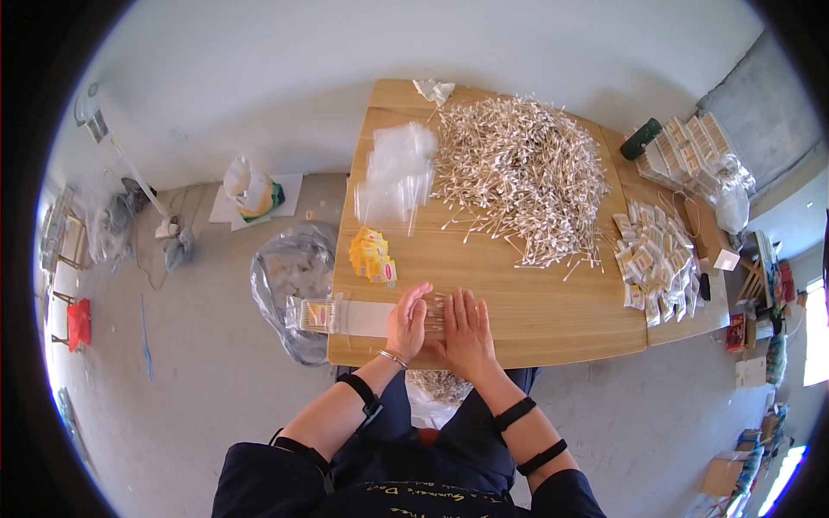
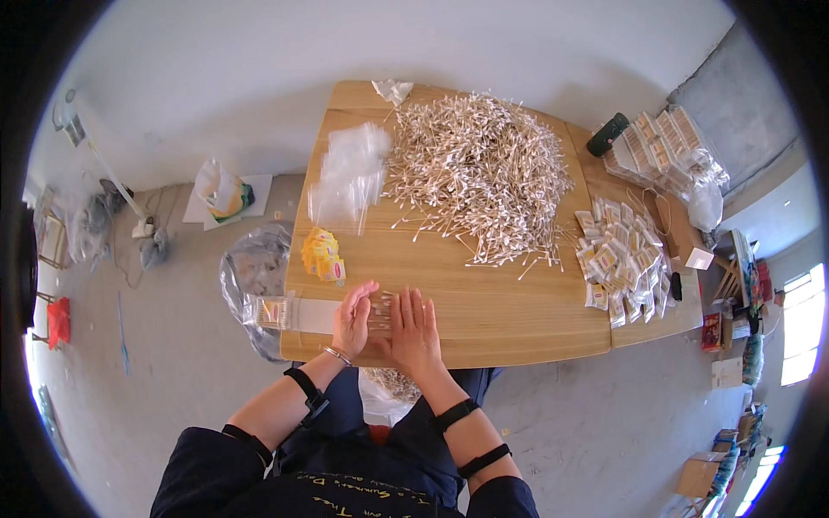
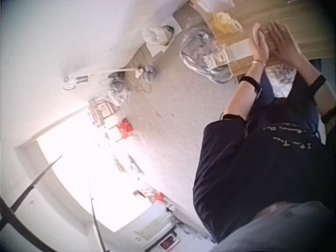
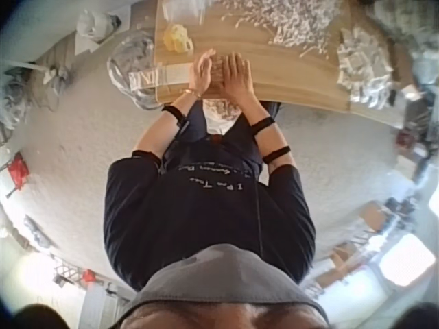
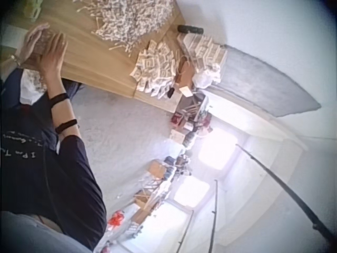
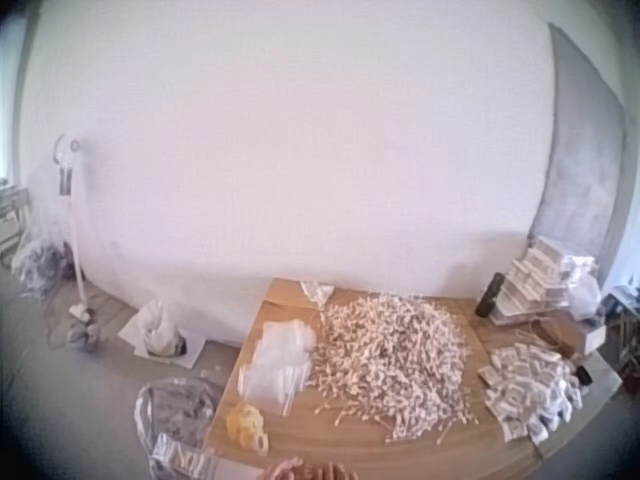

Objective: Sorting a large pile of cotton swabs into small groups and placing them into clear plastic bags.

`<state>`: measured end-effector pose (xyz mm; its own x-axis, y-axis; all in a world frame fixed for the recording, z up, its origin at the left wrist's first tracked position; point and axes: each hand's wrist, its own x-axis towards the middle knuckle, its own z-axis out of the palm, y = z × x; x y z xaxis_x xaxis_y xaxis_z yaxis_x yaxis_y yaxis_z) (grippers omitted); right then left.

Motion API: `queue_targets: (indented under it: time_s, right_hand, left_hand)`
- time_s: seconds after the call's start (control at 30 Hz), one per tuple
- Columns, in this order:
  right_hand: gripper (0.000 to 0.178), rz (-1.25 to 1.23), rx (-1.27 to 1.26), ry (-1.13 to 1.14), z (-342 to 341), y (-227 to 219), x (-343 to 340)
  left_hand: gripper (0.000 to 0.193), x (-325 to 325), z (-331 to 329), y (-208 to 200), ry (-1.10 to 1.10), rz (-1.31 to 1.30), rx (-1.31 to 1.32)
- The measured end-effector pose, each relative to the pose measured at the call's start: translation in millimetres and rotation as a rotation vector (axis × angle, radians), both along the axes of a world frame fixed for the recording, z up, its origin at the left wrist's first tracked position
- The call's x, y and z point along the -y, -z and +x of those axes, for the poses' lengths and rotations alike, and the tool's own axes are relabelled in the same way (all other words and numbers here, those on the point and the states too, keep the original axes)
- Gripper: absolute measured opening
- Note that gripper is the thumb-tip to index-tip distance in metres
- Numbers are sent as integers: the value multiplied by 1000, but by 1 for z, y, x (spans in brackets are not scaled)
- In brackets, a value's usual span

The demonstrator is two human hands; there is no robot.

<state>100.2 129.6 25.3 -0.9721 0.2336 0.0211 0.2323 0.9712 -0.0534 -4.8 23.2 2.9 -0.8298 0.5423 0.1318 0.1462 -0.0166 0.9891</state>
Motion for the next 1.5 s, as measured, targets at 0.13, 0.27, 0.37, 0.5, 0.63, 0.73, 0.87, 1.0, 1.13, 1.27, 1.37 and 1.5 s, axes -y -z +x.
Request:
queue_targets:
  time_s: [0.13,0.27,0.37,0.5,0.63,0.73,0.87,1.0,1.13,1.27,1.37,1.5]
  right_hand:
    - [88,-111,-101,68,-4,6,-5]
    - [87,-135,-33,123,14,1,5]
    - [87,-147,6,39,17,2,8]
    - [81,-195,28,58,8,-3,-2]
    - [58,-207,-257,101,7,11,-17]
    - [29,-304,-409,128,-8,5,-24]
    - [11,-239,-341,97,-27,-6,-27]
    - [5,-127,-341,22,-33,1,-31]
    - [7,5,-323,-87,-36,-2,-29]
    - [5,11,-326,-143,-34,-4,-36]
    - [5,-36,-306,-174,-35,-7,-38]
    - [8,-82,-250,-126,-33,-5,-42]
  left_hand:
    - [33,-2,-3,13,3,37,18]
    - [29,-3,-1,14,-48,103,41]
    - [30,-3,-2,12,-48,139,45]
    - [31,-4,-3,10,-35,137,20]
    - [29,-7,-1,13,-47,168,53]
    - [29,-5,-1,18,-56,179,57]
    - [28,-4,-1,17,-70,140,39]
    - [28,-4,-2,15,-62,107,29]
    - [28,-3,-3,16,-67,97,19]
    - [29,-1,-3,11,-25,88,83]
    - [29,-1,-4,9,-22,82,98]
    - [29,-6,-3,9,-45,120,64]
